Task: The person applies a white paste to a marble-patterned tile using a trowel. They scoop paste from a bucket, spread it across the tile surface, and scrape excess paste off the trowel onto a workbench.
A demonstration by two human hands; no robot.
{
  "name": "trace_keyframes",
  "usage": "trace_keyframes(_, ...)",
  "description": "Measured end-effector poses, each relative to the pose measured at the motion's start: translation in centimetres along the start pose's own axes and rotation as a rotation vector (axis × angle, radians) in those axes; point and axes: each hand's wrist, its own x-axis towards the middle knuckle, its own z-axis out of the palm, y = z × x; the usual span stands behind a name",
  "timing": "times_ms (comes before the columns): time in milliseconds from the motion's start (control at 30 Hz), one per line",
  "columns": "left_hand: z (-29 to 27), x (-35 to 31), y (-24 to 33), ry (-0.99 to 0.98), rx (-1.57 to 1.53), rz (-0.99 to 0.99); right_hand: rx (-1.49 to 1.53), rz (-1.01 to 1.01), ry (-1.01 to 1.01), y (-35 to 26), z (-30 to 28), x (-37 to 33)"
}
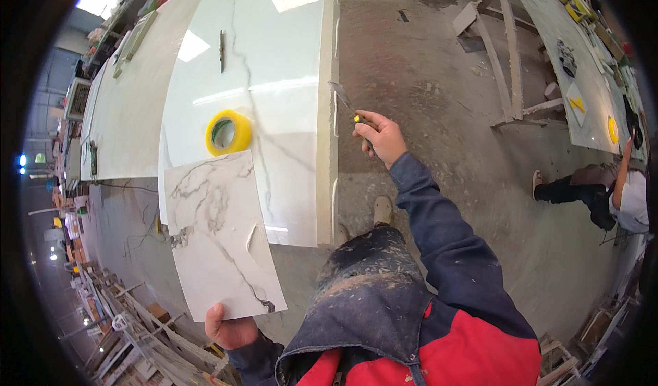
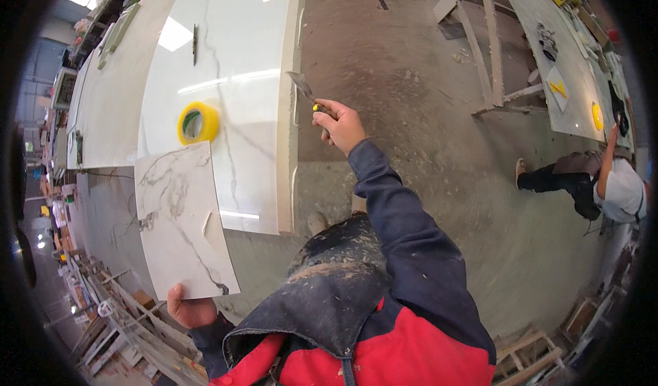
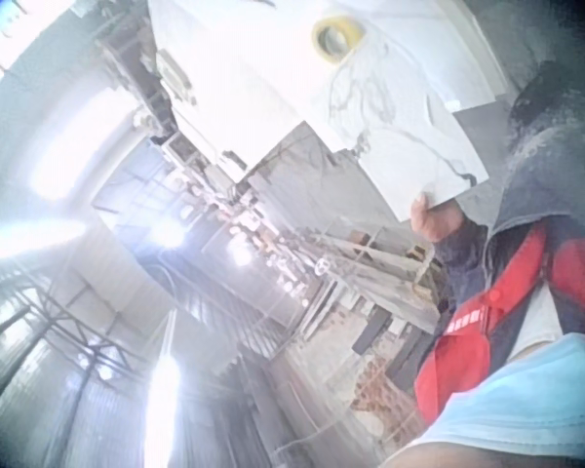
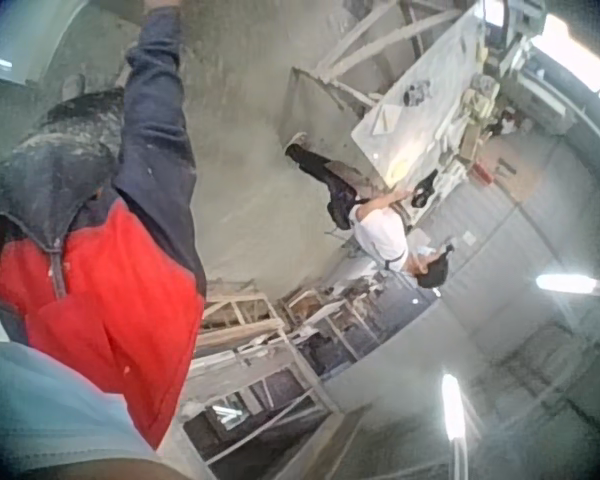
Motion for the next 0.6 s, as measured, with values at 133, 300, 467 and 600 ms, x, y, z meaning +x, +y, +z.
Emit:
trace_keyframes(133,-0.5,-0.4,-0.2,0.042,-0.033,-0.030,-0.129,-0.013,0.050,1.7,0.3,-0.6)
trace_keyframes(300,-0.7,0.0,0.1,0.007,-0.035,-0.019,-0.281,0.001,0.106,4.4,0.7,-3.9)
trace_keyframes(467,-0.4,1.1,0.2,-0.075,-0.043,-0.041,-0.318,-0.023,0.169,7.0,0.4,-6.2)
trace_keyframes(600,-0.5,1.7,0.5,-0.063,-0.023,-0.043,-0.445,-0.155,0.260,8.8,0.4,-7.2)
